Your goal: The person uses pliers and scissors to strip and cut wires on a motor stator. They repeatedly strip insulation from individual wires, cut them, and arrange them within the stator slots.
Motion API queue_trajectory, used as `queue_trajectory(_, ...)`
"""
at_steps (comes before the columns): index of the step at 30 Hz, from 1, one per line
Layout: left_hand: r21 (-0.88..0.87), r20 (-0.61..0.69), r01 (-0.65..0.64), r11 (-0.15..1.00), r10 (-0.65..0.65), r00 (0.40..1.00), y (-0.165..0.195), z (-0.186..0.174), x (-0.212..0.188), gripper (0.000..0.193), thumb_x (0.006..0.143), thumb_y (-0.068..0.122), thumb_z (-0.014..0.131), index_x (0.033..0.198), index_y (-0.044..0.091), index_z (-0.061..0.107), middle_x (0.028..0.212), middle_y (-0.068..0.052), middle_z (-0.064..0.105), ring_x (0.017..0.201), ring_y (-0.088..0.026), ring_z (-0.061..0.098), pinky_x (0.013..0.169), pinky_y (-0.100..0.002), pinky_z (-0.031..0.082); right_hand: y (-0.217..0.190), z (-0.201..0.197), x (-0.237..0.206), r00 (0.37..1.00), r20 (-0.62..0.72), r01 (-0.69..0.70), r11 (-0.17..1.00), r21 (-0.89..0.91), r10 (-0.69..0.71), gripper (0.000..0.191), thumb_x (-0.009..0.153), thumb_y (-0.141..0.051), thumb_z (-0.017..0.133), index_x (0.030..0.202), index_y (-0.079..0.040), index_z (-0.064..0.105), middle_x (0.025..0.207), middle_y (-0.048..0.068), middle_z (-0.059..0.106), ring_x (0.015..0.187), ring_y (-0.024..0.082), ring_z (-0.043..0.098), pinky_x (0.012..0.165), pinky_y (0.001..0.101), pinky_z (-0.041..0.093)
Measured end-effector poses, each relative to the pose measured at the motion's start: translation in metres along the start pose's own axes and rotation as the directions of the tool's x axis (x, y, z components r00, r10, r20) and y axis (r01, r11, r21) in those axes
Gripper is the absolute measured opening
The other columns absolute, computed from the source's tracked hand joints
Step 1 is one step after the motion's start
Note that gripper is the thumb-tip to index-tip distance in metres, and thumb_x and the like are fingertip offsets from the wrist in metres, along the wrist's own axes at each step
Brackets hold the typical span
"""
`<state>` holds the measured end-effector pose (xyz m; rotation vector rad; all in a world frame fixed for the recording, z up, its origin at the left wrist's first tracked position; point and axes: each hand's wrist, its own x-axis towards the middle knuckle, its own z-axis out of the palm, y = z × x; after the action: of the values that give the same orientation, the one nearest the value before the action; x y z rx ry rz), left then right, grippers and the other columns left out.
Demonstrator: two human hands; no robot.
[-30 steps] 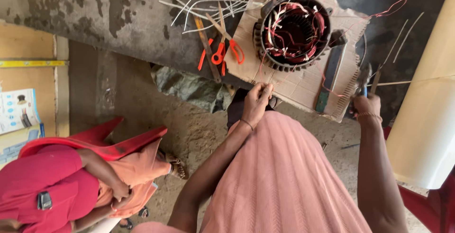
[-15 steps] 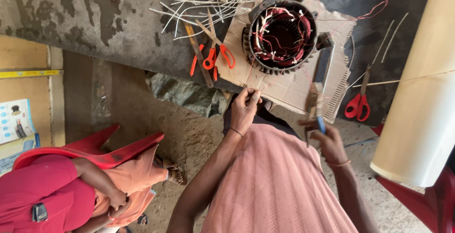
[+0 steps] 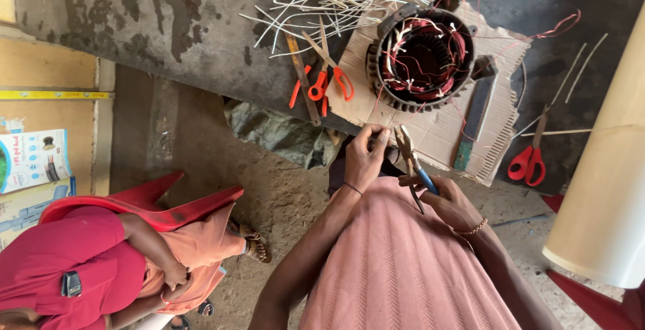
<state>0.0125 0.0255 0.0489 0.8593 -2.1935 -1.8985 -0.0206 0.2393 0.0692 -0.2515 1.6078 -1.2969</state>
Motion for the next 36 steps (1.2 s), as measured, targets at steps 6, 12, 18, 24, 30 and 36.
queue_trajectory(6,0.048,0.052,0.038,0.998,-0.040,0.998,0.000,-0.003,0.004,0.025,0.101,0.027,0.067,0.100,0.002,0.069,0.077,-0.002,0.073,0.067,-0.006,0.062,0.061,-0.027,0.051,-0.003,0.000,0.008,0.999,-0.037,0.030,0.999,-0.018,-0.031,0.045,0.079,0.002,0.054,0.120,0.000,0.072,0.119,0.011,0.075,0.115,0.019,0.065,0.102,0.0334,0.048)
queue_trajectory(12,0.059,0.052,-0.079,0.995,0.076,0.996,-0.005,-0.007,0.003,0.025,0.102,0.027,0.066,0.101,0.002,0.069,0.087,-0.008,0.075,0.076,-0.011,0.065,0.069,-0.031,0.054,-0.010,0.004,0.024,0.998,-0.068,0.005,0.999,-0.043,-0.008,0.035,0.085,0.000,0.053,0.113,0.003,0.073,0.105,0.012,0.076,0.098,0.018,0.069,0.088,0.0341,0.058)
queue_trajectory(18,0.099,0.028,-0.109,0.989,0.106,0.994,-0.007,-0.008,0.003,0.024,0.100,0.025,0.067,0.100,0.001,0.067,0.088,-0.011,0.074,0.078,-0.018,0.070,0.072,-0.034,0.054,-0.036,0.011,0.021,0.984,-0.147,-0.119,0.986,-0.120,0.101,0.027,0.076,0.000,0.055,0.098,0.001,0.070,0.089,0.012,0.073,0.073,0.020,0.071,0.069,0.0373,0.063)
queue_trajectory(24,0.128,0.013,-0.088,0.988,0.087,0.996,0.001,-0.007,0.001,0.021,0.099,0.023,0.068,0.097,0.002,0.065,0.084,-0.012,0.072,0.075,-0.022,0.070,0.070,-0.035,0.054,-0.045,0.016,0.019,0.967,-0.238,-0.023,0.890,-0.455,-0.096,0.018,0.073,0.000,0.054,0.081,0.001,0.070,0.074,0.018,0.067,0.055,0.027,0.060,0.056,0.0433,0.049)
queue_trajectory(30,0.272,0.069,0.000,0.962,-0.020,0.997,0.013,-0.013,0.010,0.024,0.097,0.026,0.070,0.096,0.003,0.065,0.080,-0.014,0.070,0.066,-0.027,0.068,0.062,-0.039,0.052,-0.036,0.015,0.023,0.950,-0.298,-0.068,0.868,-0.493,-0.095,0.017,0.078,0.003,0.048,0.075,0.002,0.064,0.065,0.018,0.064,0.049,0.028,0.056,0.055,0.0446,0.049)
queue_trajectory(36,0.231,-0.004,-0.256,0.939,0.263,0.965,0.021,-0.002,0.009,0.019,0.099,0.020,0.068,0.093,0.004,0.059,0.085,-0.012,0.068,0.080,-0.029,0.068,0.071,-0.040,0.054,-0.037,0.006,0.017,0.954,-0.178,-0.226,0.968,0.106,0.242,0.016,0.080,0.009,0.046,0.079,0.001,0.060,0.062,0.009,0.056,0.048,0.016,0.047,0.042,0.0350,0.039)
